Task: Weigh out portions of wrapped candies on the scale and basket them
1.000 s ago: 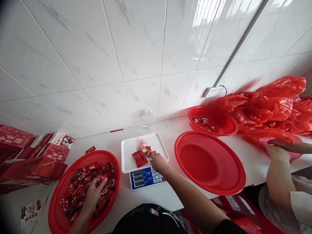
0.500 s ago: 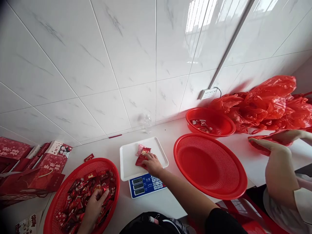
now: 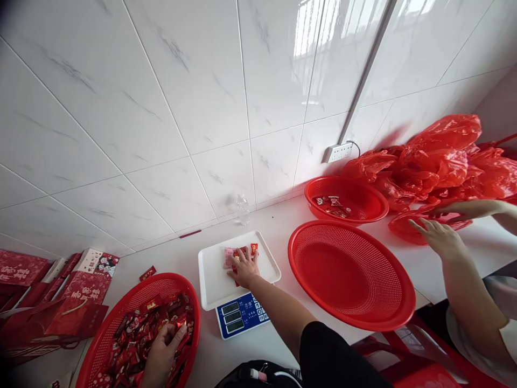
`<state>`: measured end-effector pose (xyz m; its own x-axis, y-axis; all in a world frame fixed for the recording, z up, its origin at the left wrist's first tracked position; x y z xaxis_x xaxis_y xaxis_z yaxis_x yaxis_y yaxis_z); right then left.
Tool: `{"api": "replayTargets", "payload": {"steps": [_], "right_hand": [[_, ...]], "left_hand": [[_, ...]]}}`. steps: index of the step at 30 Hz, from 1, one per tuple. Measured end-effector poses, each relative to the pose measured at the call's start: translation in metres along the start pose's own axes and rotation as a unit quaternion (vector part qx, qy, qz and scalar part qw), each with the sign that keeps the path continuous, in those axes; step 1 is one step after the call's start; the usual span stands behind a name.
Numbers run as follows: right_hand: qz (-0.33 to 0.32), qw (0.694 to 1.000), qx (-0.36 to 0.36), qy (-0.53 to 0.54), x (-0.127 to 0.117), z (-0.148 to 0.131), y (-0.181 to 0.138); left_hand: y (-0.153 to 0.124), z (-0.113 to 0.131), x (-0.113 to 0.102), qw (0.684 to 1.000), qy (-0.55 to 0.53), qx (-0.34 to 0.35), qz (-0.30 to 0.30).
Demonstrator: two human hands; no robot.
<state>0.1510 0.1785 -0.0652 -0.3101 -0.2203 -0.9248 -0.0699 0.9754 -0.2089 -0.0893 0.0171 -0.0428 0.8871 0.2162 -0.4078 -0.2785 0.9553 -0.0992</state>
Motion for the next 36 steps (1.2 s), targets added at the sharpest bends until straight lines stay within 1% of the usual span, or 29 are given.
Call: {"api": "replayTargets", "payload": {"steps": [3, 5, 7, 11, 15, 21, 25, 28, 30, 31, 32, 33, 34, 36], "right_hand": [[0.038, 0.998, -0.046, 0.01, -0.002, -0.001, -0.001], [0.042, 0.997, -0.069, 0.021, -0.001, 0.001, 0.0], [0.04, 0.996, -0.075, 0.034, -0.001, 0.002, 0.003], [0.064, 0.994, -0.046, 0.082, -0.007, 0.009, 0.009], [0.115, 0.981, 0.018, 0.155, -0.024, 0.026, 0.014], [0.187, 0.945, 0.117, 0.239, -0.056, 0.071, 0.015], [0.219, 0.927, 0.159, 0.259, -0.076, 0.114, -0.008], [0.246, 0.916, 0.219, 0.227, -0.084, 0.155, -0.036], [0.263, 0.911, 0.274, 0.158, -0.081, 0.175, -0.054], [0.272, 0.91, 0.288, 0.118, -0.078, 0.18, -0.062], [0.28, 0.913, 0.284, 0.081, -0.073, 0.18, -0.067], [0.283, 0.922, 0.26, 0.051, -0.068, 0.175, -0.071], [0.278, 0.936, 0.216, 0.03, -0.061, 0.165, -0.073], [0.228, 0.97, 0.085, 0.007, -0.045, 0.135, -0.073]], "left_hand": [[-0.003, -0.007, -0.003, 1.0, -0.001, -0.017, 0.004], [-0.005, -0.009, -0.003, 1.0, -0.004, -0.015, 0.013], [-0.005, -0.01, -0.001, 1.0, -0.005, -0.012, 0.014], [-0.005, -0.007, 0.005, 1.0, -0.012, -0.011, -0.005], [-0.006, -0.003, 0.009, 0.999, -0.026, -0.008, -0.021], [-0.006, -0.005, 0.011, 0.999, -0.029, -0.019, -0.03], [-0.005, 0.0, 0.011, 0.999, -0.018, -0.008, -0.032], [-0.005, 0.006, 0.011, 0.999, -0.025, 0.0, -0.029], [-0.005, 0.009, 0.012, 0.999, -0.029, -0.006, -0.036], [-0.005, 0.01, 0.013, 0.999, -0.028, -0.009, -0.041], [-0.005, 0.011, 0.014, 0.999, -0.024, -0.012, -0.046], [-0.005, 0.013, 0.015, 0.998, -0.022, -0.012, -0.051], [-0.004, 0.015, 0.016, 0.998, -0.021, -0.008, -0.055], [-0.003, 0.021, 0.019, 0.998, -0.02, 0.006, -0.056]]}}
Point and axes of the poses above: each hand's wrist, its own y-axis towards the middle knuckle, its own x-axis out of the palm, z = x × y, the point moved 4 cm from there along y, towards the middle knuckle, and after that the axes turned 15 degrees about x, right-handed, at the moved point
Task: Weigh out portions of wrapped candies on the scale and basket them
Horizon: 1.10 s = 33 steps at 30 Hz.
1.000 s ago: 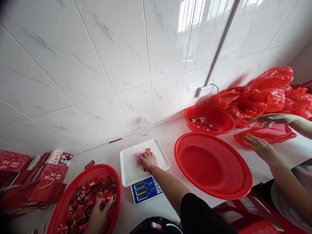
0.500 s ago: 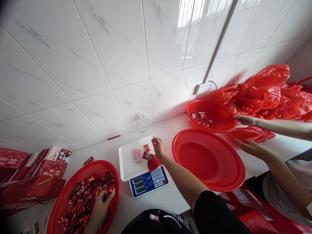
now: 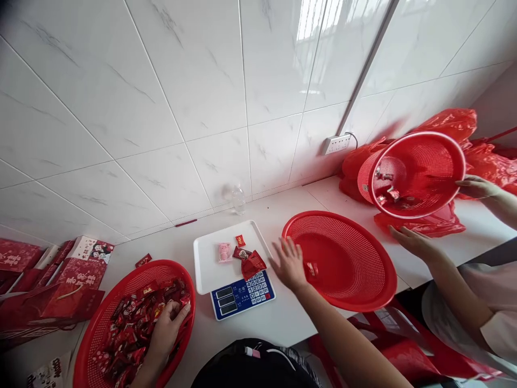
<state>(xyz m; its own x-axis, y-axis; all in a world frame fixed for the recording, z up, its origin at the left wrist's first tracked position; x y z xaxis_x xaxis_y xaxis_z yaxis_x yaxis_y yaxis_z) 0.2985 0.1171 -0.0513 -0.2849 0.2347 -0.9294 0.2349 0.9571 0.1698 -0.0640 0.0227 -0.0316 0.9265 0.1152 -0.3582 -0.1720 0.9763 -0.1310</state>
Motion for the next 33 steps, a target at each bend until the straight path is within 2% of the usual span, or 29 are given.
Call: {"api": "replayTargets", "payload": {"steps": [2, 4, 7, 10, 13, 16, 18, 19, 21, 23, 25, 28, 30, 33], "right_hand": [[-0.079, 0.99, -0.117, 0.018, 0.014, -0.031, -0.011], [-0.137, 0.976, -0.166, 0.043, 0.025, -0.056, -0.016], [-0.163, 0.971, -0.152, 0.083, 0.033, -0.077, -0.012], [-0.155, 0.97, -0.145, 0.119, 0.029, -0.081, -0.004], [-0.09, 0.978, -0.097, 0.164, 0.011, -0.06, 0.008], [0.024, 0.987, 0.053, 0.149, -0.012, -0.01, 0.021], [0.1, 0.977, 0.157, 0.103, -0.024, 0.022, 0.024], [0.122, 0.972, 0.182, 0.088, -0.026, 0.03, 0.025], [0.121, 0.972, 0.179, 0.092, -0.021, 0.03, 0.024], [0.054, 0.981, 0.141, 0.124, -0.005, 0.006, 0.022], [-0.05, 0.982, 0.118, 0.14, 0.019, -0.032, 0.02], [-0.183, 0.971, 0.117, 0.1, 0.054, -0.091, 0.017], [-0.223, 0.966, 0.114, 0.061, 0.071, -0.123, 0.017], [-0.241, 0.967, 0.081, 0.012, 0.088, -0.151, 0.018]], "left_hand": [[0.001, 0.005, 0.002, 1.0, 0.002, 0.014, 0.002], [0.002, 0.007, 0.003, 1.0, 0.006, 0.02, 0.004], [0.001, 0.006, 0.002, 1.0, 0.011, 0.028, 0.008], [0.0, 0.003, 0.0, 0.999, 0.007, 0.033, 0.012], [-0.001, 0.002, -0.001, 1.0, 0.001, 0.026, 0.016], [-0.002, 0.004, -0.003, 0.999, -0.002, 0.027, 0.037], [-0.003, 0.003, -0.005, 0.998, -0.008, 0.027, 0.049], [-0.003, 0.002, -0.006, 0.998, -0.013, 0.024, 0.052], [-0.004, 0.0, -0.006, 0.998, -0.02, 0.019, 0.052], [-0.005, 0.0, -0.004, 0.999, -0.022, 0.016, 0.048], [-0.005, 0.002, -0.002, 0.999, -0.019, 0.016, 0.04], [-0.006, 0.007, -0.001, 0.999, -0.021, 0.024, 0.031], [-0.007, 0.009, -0.002, 0.999, -0.026, 0.032, 0.035], [-0.012, 0.004, -0.009, 0.998, -0.021, 0.03, 0.047]]}}
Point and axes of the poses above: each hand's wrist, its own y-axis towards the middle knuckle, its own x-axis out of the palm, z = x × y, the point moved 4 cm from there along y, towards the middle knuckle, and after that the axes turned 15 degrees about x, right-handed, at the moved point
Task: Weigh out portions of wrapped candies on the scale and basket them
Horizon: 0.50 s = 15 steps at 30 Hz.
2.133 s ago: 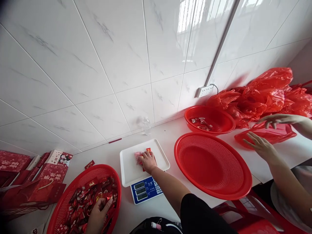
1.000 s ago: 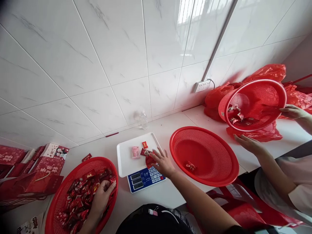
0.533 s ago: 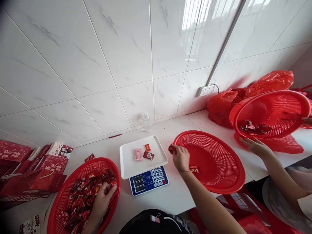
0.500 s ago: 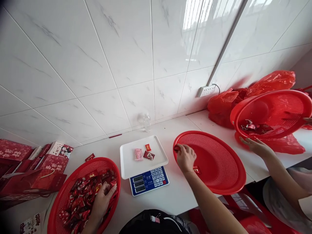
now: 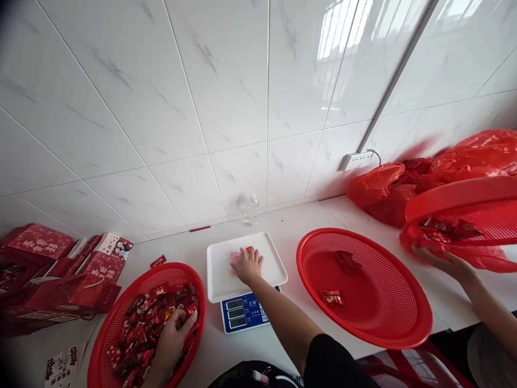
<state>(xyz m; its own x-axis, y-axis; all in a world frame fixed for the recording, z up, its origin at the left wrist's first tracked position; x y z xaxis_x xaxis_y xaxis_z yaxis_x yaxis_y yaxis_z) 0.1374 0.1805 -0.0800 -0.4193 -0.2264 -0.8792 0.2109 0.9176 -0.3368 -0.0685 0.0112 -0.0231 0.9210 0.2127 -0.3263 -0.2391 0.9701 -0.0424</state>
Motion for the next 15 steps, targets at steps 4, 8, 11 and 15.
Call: {"api": "replayTargets", "payload": {"steps": [4, 8, 11, 15], "right_hand": [[0.025, 0.994, -0.102, -0.044, 0.009, -0.012, -0.003], [0.066, 0.978, -0.193, -0.037, 0.002, -0.009, -0.009], [0.057, 0.977, -0.204, -0.029, -0.003, -0.007, -0.01], [0.045, 0.979, -0.201, -0.005, -0.011, -0.007, -0.007]], "left_hand": [[-0.007, -0.013, -0.013, 0.999, 0.018, -0.012, 0.029], [-0.011, -0.017, -0.013, 0.999, 0.006, -0.022, 0.033], [-0.01, -0.009, -0.005, 0.999, 0.0, -0.029, 0.018], [-0.007, 0.003, 0.002, 1.0, -0.001, -0.016, 0.016]]}}
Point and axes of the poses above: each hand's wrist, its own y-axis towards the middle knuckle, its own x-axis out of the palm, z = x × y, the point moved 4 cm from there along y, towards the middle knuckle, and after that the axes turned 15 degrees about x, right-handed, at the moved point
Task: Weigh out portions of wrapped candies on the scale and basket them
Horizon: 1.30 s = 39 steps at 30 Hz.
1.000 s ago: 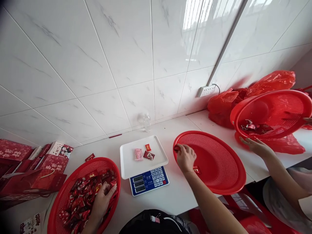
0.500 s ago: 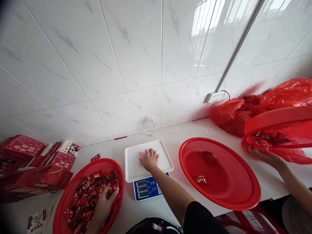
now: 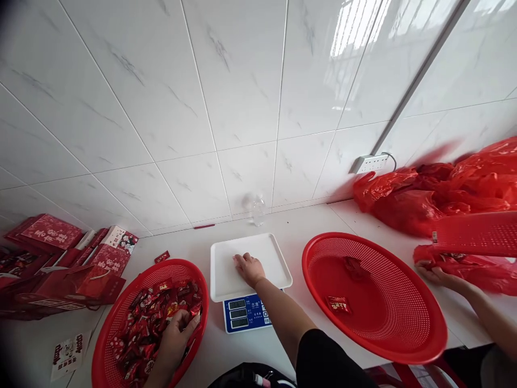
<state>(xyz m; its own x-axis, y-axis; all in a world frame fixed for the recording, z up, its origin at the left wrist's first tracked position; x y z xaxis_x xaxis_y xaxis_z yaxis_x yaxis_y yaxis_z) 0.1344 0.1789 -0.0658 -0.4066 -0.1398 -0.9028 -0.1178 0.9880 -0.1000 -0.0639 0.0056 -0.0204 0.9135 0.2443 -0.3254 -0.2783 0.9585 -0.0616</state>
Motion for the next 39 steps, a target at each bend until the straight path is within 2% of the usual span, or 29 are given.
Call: {"api": "replayTargets", "payload": {"steps": [4, 7, 9, 12, 14, 17, 19, 22, 24, 26, 27, 29, 32, 36, 39], "right_hand": [[0.031, 0.998, 0.041, 0.04, -0.02, 0.018, -0.004], [0.089, 0.985, 0.086, 0.117, -0.048, 0.057, -0.019], [0.13, 0.968, 0.138, 0.165, -0.067, 0.097, -0.037], [0.136, 0.955, 0.233, 0.121, -0.084, 0.162, -0.067], [0.114, 0.95, 0.278, 0.089, -0.089, 0.196, -0.085], [0.093, 0.941, 0.321, 0.056, -0.091, 0.224, -0.104], [0.101, 0.933, 0.345, 0.034, -0.092, 0.226, -0.11], [0.141, 0.927, 0.347, 0.018, -0.096, 0.212, -0.111], [0.166, 0.938, 0.303, 0.036, -0.098, 0.192, -0.108], [0.173, 0.952, 0.246, 0.06, -0.097, 0.169, -0.105], [0.173, 0.957, 0.224, 0.068, -0.096, 0.157, -0.103], [0.168, 0.964, 0.189, 0.078, -0.094, 0.135, -0.1], [0.153, 0.973, 0.148, 0.086, -0.092, 0.109, -0.096], [0.136, 0.98, 0.118, 0.081, -0.092, 0.095, -0.094], [0.126, 0.982, 0.117, 0.077, -0.09, 0.094, -0.095]], "left_hand": [[0.003, 0.01, 0.002, 1.0, -0.01, 0.016, -0.001], [0.007, 0.017, 0.013, 0.998, -0.045, 0.004, -0.04], [0.013, 0.02, 0.03, 0.994, -0.079, -0.014, -0.077], [0.03, 0.019, 0.067, 0.982, -0.127, -0.034, -0.132], [0.045, 0.016, 0.094, 0.969, -0.17, -0.056, -0.172], [0.068, 0.011, 0.12, 0.97, -0.162, -0.077, -0.166], [0.081, 0.011, 0.122, 0.977, -0.133, -0.059, -0.156], [0.093, 0.013, 0.1, 0.994, -0.012, 0.063, -0.092], [0.094, 0.006, 0.073, 0.987, 0.097, 0.127, -0.023], [0.089, -0.012, 0.045, 0.974, 0.188, 0.125, 0.025], [0.086, -0.024, 0.033, 0.969, 0.221, 0.107, 0.03], [0.074, -0.048, 0.013, 0.964, 0.257, 0.071, 0.003], [0.051, -0.074, -0.008, 0.952, 0.291, 0.052, -0.077], [0.029, -0.086, -0.034, 0.921, 0.36, 0.035, -0.143], [0.033, -0.088, -0.045, 0.904, 0.394, 0.013, -0.164]]}}
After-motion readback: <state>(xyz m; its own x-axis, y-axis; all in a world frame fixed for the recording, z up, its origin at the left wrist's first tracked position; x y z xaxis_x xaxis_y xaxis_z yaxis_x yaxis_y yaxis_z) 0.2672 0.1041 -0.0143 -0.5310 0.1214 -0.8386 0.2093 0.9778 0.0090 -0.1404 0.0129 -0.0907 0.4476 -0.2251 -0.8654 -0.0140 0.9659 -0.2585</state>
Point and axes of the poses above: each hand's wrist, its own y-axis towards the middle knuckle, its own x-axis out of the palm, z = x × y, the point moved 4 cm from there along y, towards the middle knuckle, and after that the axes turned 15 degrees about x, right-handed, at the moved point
